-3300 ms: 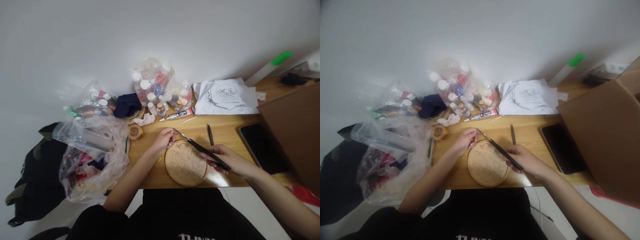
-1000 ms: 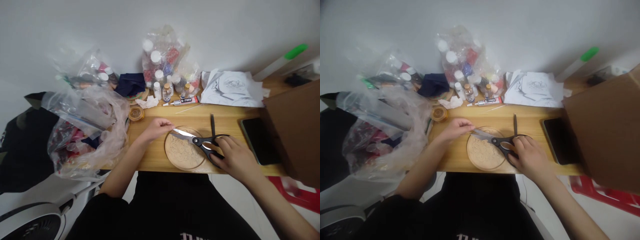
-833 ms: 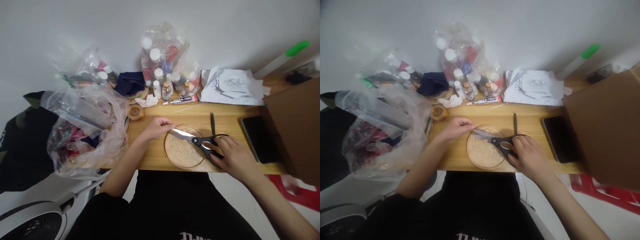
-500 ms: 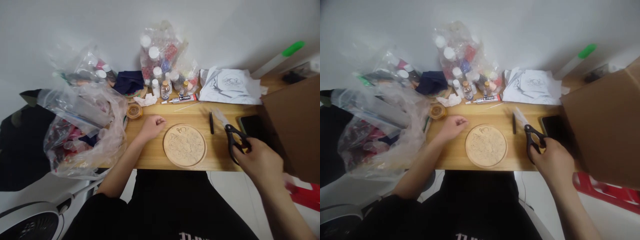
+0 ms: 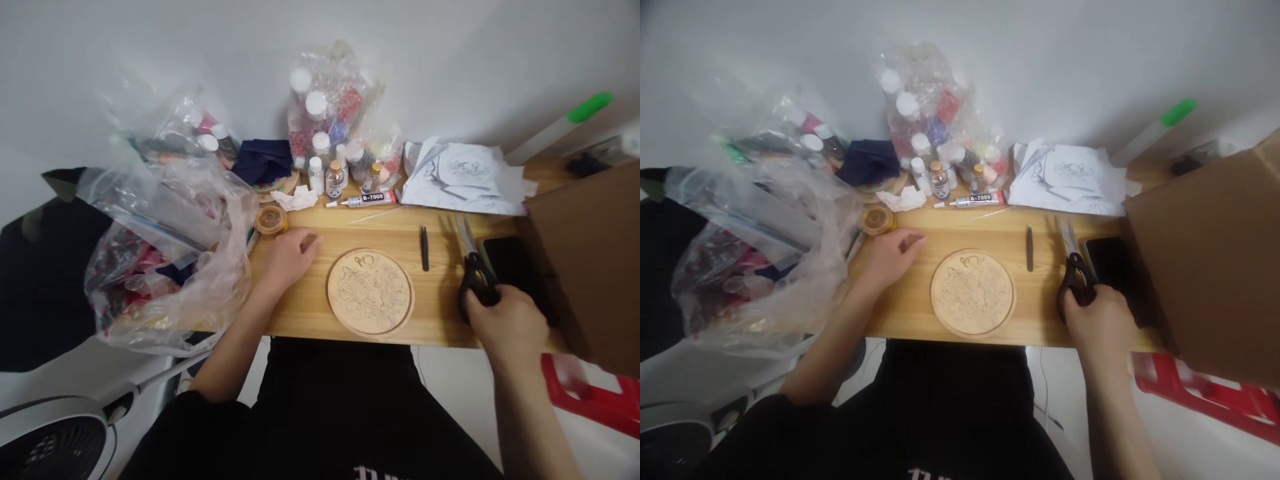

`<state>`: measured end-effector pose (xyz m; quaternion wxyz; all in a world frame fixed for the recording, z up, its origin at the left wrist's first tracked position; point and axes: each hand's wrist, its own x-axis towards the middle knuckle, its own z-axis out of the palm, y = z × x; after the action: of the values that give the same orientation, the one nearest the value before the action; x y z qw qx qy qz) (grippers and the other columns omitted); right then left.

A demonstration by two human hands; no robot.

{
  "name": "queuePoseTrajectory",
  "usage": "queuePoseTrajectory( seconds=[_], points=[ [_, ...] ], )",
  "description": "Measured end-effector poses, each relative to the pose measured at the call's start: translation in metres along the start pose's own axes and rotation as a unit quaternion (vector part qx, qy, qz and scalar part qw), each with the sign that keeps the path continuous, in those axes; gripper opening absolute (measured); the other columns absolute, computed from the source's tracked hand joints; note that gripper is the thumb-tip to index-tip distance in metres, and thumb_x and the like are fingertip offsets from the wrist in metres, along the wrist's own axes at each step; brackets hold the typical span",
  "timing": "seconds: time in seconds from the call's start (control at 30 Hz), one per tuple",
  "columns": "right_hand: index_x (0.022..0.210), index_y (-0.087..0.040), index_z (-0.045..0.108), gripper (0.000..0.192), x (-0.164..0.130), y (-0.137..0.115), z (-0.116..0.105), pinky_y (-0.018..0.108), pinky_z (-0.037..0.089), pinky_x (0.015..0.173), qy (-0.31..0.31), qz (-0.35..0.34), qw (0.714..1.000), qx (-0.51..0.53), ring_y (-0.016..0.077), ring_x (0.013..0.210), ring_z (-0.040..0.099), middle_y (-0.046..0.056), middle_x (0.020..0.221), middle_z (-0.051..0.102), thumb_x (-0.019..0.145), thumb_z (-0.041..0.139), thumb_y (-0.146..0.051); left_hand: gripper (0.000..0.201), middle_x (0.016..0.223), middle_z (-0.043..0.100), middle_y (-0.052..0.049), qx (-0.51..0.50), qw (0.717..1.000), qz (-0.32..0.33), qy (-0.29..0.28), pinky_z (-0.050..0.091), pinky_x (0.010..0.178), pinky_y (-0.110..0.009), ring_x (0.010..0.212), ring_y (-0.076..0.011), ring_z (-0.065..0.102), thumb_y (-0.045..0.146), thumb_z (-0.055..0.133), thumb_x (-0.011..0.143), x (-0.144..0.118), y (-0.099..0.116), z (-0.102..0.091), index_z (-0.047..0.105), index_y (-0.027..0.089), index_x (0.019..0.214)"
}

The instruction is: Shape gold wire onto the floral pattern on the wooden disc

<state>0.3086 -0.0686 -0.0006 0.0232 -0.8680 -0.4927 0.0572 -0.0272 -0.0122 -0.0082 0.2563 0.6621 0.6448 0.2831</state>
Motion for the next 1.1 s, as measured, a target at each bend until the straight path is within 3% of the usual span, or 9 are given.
queuePoseTrajectory(
  seconds=[0.2,0.3,0.43,0.57,0.67,0.73,0.87,1.0,1.1],
  points=[
    [0.092,-0.011,0.066,0.045,-0.008,0.001,-0.002,0.049,0.051,0.078,-0.001,0.006,1.0,0.019,0.0363,0.094,0.061,0.019,0.091,0.064,0.07,0.054,-0.048,0.048,0.072,0.065,-0.002,0.027,0.995,0.065,0.065,0.049,0.071,-0.028,0.071,-0.0152,0.061,0.045,0.035,0.099,-0.032,-0.027,-0.019,0.067,0.017,0.075],
    [0.1,-0.008,0.067,0.051,-0.012,0.001,0.002,0.052,0.05,0.086,0.008,0.009,0.999,0.03,0.0391,0.102,0.06,0.021,0.098,0.064,0.068,0.054,-0.046,0.045,0.07,0.063,-0.002,0.059,0.992,0.066,0.095,0.05,0.071,-0.03,0.07,-0.0157,0.06,0.042,0.036,0.099,-0.042,-0.043,-0.023,0.066,0.017,0.078],
    [0.112,-0.004,0.065,0.062,-0.016,0.001,0.008,0.053,0.049,0.092,0.036,-0.008,0.999,0.028,0.0407,0.107,0.058,0.024,0.102,0.063,0.069,0.053,-0.047,0.033,0.09,0.068,-0.006,0.101,0.987,0.065,0.109,0.052,0.084,-0.036,0.088,-0.0192,0.064,0.032,0.037,0.099,-0.041,-0.057,-0.022,0.066,0.016,0.1],
    [0.116,0.001,0.063,0.07,-0.017,0.011,0.01,0.053,0.048,0.094,0.012,-0.045,0.999,-0.009,0.0417,0.108,0.058,0.027,0.106,0.062,0.075,0.048,-0.053,0.031,0.107,0.067,-0.008,0.139,0.982,0.086,0.097,0.05,0.096,-0.041,0.103,-0.0223,0.062,0.022,0.037,0.096,-0.036,-0.053,-0.018,0.063,0.016,0.113],
    [0.103,-0.002,0.068,0.065,-0.013,0.02,0.009,0.052,0.05,0.087,-0.004,-0.107,0.994,-0.022,0.0407,0.1,0.06,0.026,0.1,0.064,0.077,0.046,-0.058,0.029,0.102,0.066,-0.01,0.166,0.976,0.106,0.091,0.052,0.09,-0.041,0.098,-0.024,0.063,0.02,0.041,0.094,-0.036,-0.042,-0.017,0.063,0.015,0.113],
    [0.098,-0.005,0.068,0.062,-0.007,0.016,0.004,0.052,0.051,0.082,0.026,-0.152,0.988,-0.022,0.0394,0.094,0.061,0.025,0.098,0.065,0.079,0.045,-0.06,0.028,0.099,0.065,-0.011,0.182,0.972,0.116,0.091,0.054,0.085,-0.04,0.094,-0.0242,0.063,0.019,0.046,0.091,-0.038,-0.034,-0.016,0.063,0.013,0.113],
    [0.1,-0.013,0.067,0.052,0.008,-0.024,-0.019,0.046,0.051,0.08,0.11,-0.275,0.951,0.084,0.0326,0.092,0.063,0.019,0.1,0.066,0.084,0.042,-0.056,0.032,0.108,0.063,-0.012,0.207,0.967,0.126,0.081,0.053,0.088,-0.039,0.101,-0.0245,0.061,0.018,0.054,0.088,-0.035,-0.013,-0.015,0.058,0.012,0.12],
    [0.097,-0.019,0.068,0.044,0.022,-0.086,-0.038,0.037,0.05,0.071,0.046,-0.303,0.928,0.213,0.0258,0.083,0.065,0.012,0.092,0.07,0.078,0.052,-0.054,0.028,0.112,0.063,-0.008,0.236,0.963,0.13,0.028,0.049,0.094,-0.037,0.106,-0.0222,0.059,0.019,0.057,0.089,-0.006,0.016,-0.008,0.06,0.018,0.117],
    [0.09,-0.018,0.069,0.037,0.036,-0.119,-0.033,0.033,0.047,0.067,0.022,-0.28,0.921,0.269,0.0211,0.069,0.064,0.008,0.078,0.069,0.077,0.052,-0.049,0.021,0.114,0.063,-0.011,0.274,0.954,0.122,-0.001,0.047,0.092,-0.039,0.11,-0.0249,0.056,0.015,0.049,0.093,0.028,0.032,0.004,0.064,0.016,0.108]
  ],
)
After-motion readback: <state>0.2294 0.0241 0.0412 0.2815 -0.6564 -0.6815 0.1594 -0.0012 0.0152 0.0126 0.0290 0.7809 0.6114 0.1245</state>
